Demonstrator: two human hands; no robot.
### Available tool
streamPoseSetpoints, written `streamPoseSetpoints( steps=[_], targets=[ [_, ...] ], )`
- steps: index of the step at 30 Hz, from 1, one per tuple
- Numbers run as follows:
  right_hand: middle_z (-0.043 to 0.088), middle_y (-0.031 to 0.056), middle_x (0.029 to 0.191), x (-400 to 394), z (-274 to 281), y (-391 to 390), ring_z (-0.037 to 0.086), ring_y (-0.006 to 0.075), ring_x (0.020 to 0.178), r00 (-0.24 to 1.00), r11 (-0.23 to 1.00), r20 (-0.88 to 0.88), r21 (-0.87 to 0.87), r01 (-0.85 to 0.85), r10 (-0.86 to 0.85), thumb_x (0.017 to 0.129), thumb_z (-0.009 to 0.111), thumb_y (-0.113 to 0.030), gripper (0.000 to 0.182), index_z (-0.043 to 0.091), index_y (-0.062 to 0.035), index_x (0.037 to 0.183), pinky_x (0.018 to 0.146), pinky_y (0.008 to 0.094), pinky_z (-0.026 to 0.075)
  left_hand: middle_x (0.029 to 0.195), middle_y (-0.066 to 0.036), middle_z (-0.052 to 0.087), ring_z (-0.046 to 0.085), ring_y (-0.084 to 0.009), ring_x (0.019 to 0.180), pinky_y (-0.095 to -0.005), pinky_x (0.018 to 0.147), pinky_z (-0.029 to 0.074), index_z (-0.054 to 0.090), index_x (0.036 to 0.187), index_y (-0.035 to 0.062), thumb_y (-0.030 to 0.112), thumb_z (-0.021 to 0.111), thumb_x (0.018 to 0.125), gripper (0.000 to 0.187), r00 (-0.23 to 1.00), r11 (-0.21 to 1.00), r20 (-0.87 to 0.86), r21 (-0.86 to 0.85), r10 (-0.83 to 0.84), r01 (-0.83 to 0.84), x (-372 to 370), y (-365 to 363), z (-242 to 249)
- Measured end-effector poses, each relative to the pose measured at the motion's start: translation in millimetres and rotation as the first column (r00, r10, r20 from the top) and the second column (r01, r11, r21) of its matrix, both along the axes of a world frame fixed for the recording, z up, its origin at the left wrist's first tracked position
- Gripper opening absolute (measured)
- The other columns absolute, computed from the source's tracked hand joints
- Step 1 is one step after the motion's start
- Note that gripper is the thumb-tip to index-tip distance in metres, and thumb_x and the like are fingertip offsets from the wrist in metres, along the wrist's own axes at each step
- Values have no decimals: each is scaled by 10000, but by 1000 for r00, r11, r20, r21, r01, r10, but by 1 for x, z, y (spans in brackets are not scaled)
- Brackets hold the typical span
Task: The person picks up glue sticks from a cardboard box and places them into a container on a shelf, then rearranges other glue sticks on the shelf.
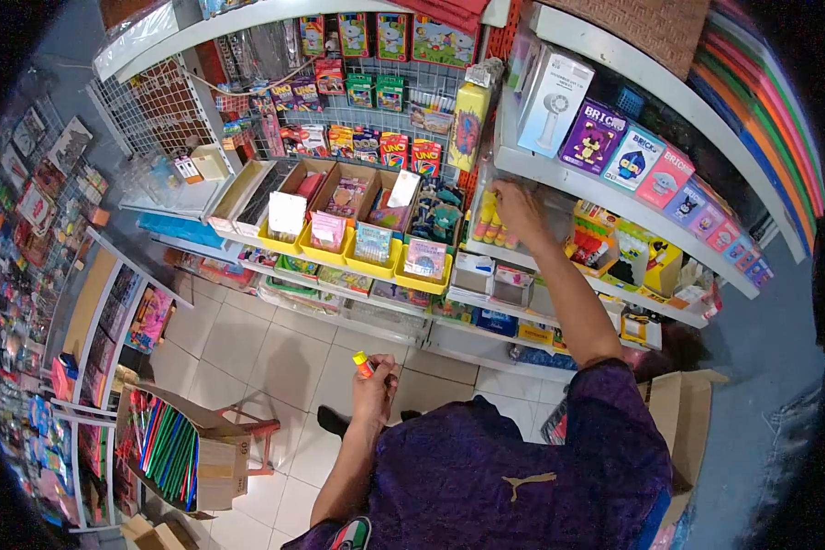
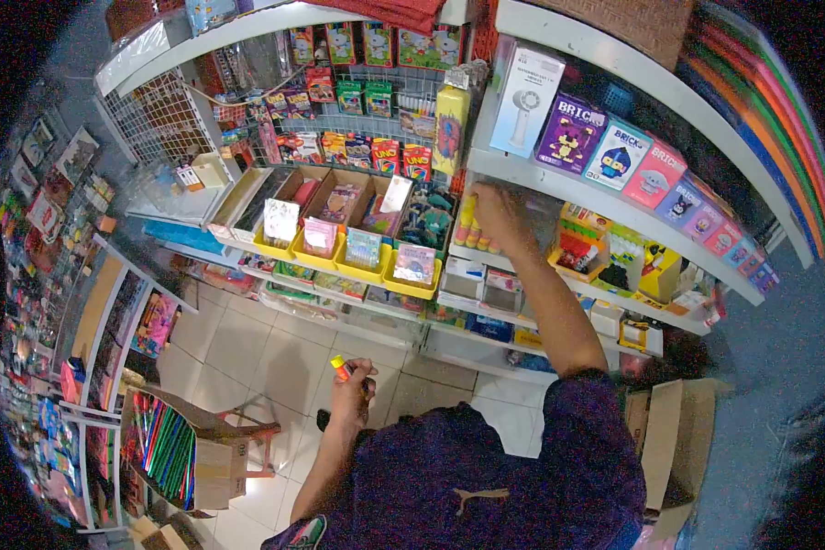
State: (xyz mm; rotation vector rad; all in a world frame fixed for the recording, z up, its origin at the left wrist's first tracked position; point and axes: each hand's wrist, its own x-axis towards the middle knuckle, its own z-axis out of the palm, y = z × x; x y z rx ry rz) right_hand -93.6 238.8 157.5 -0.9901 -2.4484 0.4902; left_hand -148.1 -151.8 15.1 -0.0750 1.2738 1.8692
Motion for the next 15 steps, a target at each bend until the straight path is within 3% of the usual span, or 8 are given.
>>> streamPoseSetpoints(
  steps=[2,5,8,9,12,13,15],
  targets=[
    [695,229,1079,-9,-18,19,658,408,1045,999,996,46,89,-2,-2,869,550,-42,285,703,-56,1109,910,511,505,882,-62,642,547,-106,602,-224,491,393,602,1031,80,166,711,928,173,1000,999,-6,35,-27,27,1,2,3],
    [684,197,1144,-2,1,1,642,396,1077,979,934,202,345,-92,21,841,545,-16,325,698,-52,1126,939,507,490,901,-74,644,555,-112,620,-221,499,395,596,1056,83,148,709,927,183,998,997,-25,47,-59,60,1,7,16],
    [694,179,1105,6,7,-21,673,378,1034,996,899,89,437,-12,-30,838,584,-46,250,692,-34,1063,870,495,529,950,-101,643,565,-121,652,-217,522,406,568,1131,80,88,684,923,238,994,989,-46,111,-96,100,-2,6,22],
    [686,165,1130,11,15,-33,671,383,1003,996,893,73,450,14,-53,810,616,-3,315,682,-36,1116,884,488,516,961,-106,641,568,-124,660,-218,527,410,561,1146,78,82,675,923,251,994,984,-33,140,-103,106,-2,7,31],
    [698,162,1077,28,15,-69,680,374,933,972,907,-223,421,24,78,834,638,-13,338,666,-45,1169,882,476,520,988,-114,638,577,-131,698,-219,543,422,541,1186,70,114,651,931,282,992,971,11,210,-123,118,-5,8,52],
    [712,156,1026,30,10,-83,681,365,905,953,963,-291,270,-1,83,888,637,-64,258,684,-49,1141,860,457,528,997,-116,637,580,-133,713,-219,549,425,535,1199,67,133,643,935,293,991,965,26,231,-129,120,-5,9,55],
    [720,160,996,39,-16,-104,700,287,924,974,994,-206,-31,-107,98,925,586,-23,227,690,-15,1126,813,383,534,1018,-115,635,581,-138,733,-215,560,426,533,1220,70,198,631,944,320,981,936,30,307,-190,172,-7,12,57]
  ],
)
